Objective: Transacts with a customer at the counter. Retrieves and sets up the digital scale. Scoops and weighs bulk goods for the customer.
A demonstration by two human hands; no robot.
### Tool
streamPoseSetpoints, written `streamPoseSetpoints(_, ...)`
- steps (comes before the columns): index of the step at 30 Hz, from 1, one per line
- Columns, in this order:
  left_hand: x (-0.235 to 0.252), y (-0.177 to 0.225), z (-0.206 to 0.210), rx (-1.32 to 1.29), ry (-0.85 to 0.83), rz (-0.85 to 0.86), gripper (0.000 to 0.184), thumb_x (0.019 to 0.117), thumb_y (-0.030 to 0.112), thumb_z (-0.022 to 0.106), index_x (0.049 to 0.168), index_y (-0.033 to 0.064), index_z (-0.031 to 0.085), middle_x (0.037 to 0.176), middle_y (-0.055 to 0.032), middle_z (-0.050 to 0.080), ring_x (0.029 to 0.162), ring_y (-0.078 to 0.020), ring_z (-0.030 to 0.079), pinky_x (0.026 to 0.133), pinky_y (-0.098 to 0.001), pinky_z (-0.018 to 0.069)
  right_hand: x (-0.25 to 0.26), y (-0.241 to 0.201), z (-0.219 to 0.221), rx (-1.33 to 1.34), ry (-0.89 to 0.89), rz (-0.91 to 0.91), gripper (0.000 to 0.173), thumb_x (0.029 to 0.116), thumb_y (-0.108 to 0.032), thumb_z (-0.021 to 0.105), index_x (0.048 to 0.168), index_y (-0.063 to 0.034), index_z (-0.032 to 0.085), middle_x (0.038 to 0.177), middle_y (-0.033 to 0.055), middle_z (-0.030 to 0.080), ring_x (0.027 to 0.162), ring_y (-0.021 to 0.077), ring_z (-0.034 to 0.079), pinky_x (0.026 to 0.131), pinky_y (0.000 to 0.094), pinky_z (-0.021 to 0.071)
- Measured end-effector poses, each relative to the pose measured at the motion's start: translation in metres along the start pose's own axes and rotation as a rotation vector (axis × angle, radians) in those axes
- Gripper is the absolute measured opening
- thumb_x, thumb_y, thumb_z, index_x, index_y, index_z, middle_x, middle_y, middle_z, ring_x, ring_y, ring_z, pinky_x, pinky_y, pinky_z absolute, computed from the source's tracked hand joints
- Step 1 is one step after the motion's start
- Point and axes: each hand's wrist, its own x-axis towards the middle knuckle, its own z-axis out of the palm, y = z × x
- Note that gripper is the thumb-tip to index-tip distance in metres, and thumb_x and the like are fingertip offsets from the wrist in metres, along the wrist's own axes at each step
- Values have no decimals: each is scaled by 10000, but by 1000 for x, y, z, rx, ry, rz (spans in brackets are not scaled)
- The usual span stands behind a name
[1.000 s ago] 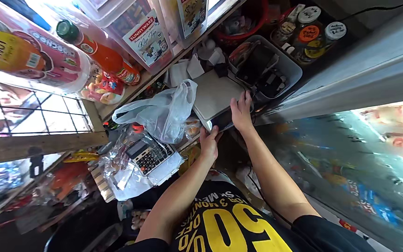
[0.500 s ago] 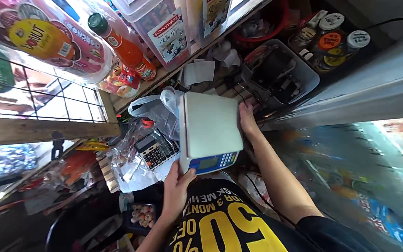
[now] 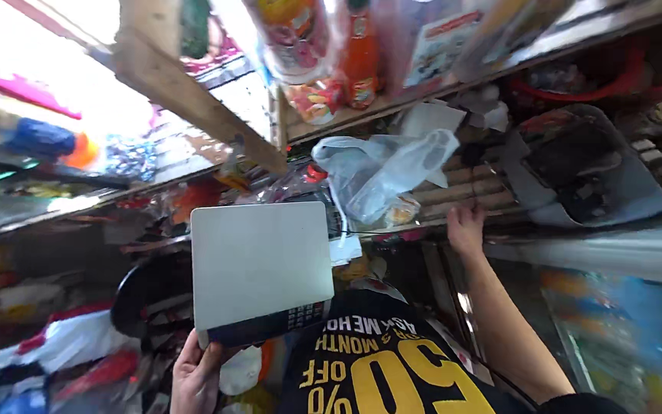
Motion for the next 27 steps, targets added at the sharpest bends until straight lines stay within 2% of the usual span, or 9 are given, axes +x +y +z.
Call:
streamPoseSetpoints(2,1,1,-19,-49,123,3,406,931,250,748,1286,93,629,1111,-45,761,927,-189,765,752,-379,665,-2,-5,3,-51,30,-35,646,1062,-406,449,1534,33,408,1651,348,78,1529,505,144,1230,591,228)
streamPoseSetpoints(5,24,4,-40,-77,214,42,300,1012,121,503,1293,42,573,1081,-61,761,891,-189,768,748,-374,665,-7,-16,6,-54,71,-102,640,1054,-358,496,1534,52,391,1646,359,78,1527,513,143,1232,577,226)
streamPoseSetpoints(10,109,14,-57,-176,186,87,267,1064,70,363,1259,19,539,1031,-71,754,899,-193,758,799,-369,650,-24,-26,9,-126,183,-332,532,1022,-225,571,1440,93,487,1570,416,233,1465,565,264,1183,613,305)
streamPoseSetpoints(14,195,22,-52,-238,79,72,289,1099,111,336,1293,20,529,1068,-94,733,941,-201,740,859,-378,626,-52,-38,19,-113,277,-385,505,1001,-172,594,1424,91,506,1551,414,279,1454,568,285,1181,603,310)
streamPoseSetpoints(20,312,24,-27,-395,-37,-2,275,1101,168,445,1325,30,527,1102,-108,704,948,-210,724,856,-379,613,-108,-59,36,-50,384,-396,475,967,-124,618,1372,114,546,1523,428,308,1425,570,329,1177,557,332)
streamPoseSetpoints(24,349,27,-6,-425,-99,-31,294,1096,188,478,1348,43,519,1148,-103,692,993,-208,717,889,-375,606,-139,-61,43,-73,424,-394,482,948,-161,625,1338,118,574,1495,436,343,1397,583,362,1165,564,340)
streamPoseSetpoints(27,365,25,2,-379,-102,-38,284,1090,167,491,1330,17,510,1138,-121,693,982,-212,724,879,-381,615,-156,-62,44,-81,416,-350,482,949,-166,622,1342,109,574,1502,429,339,1402,572,362,1164,559,340)
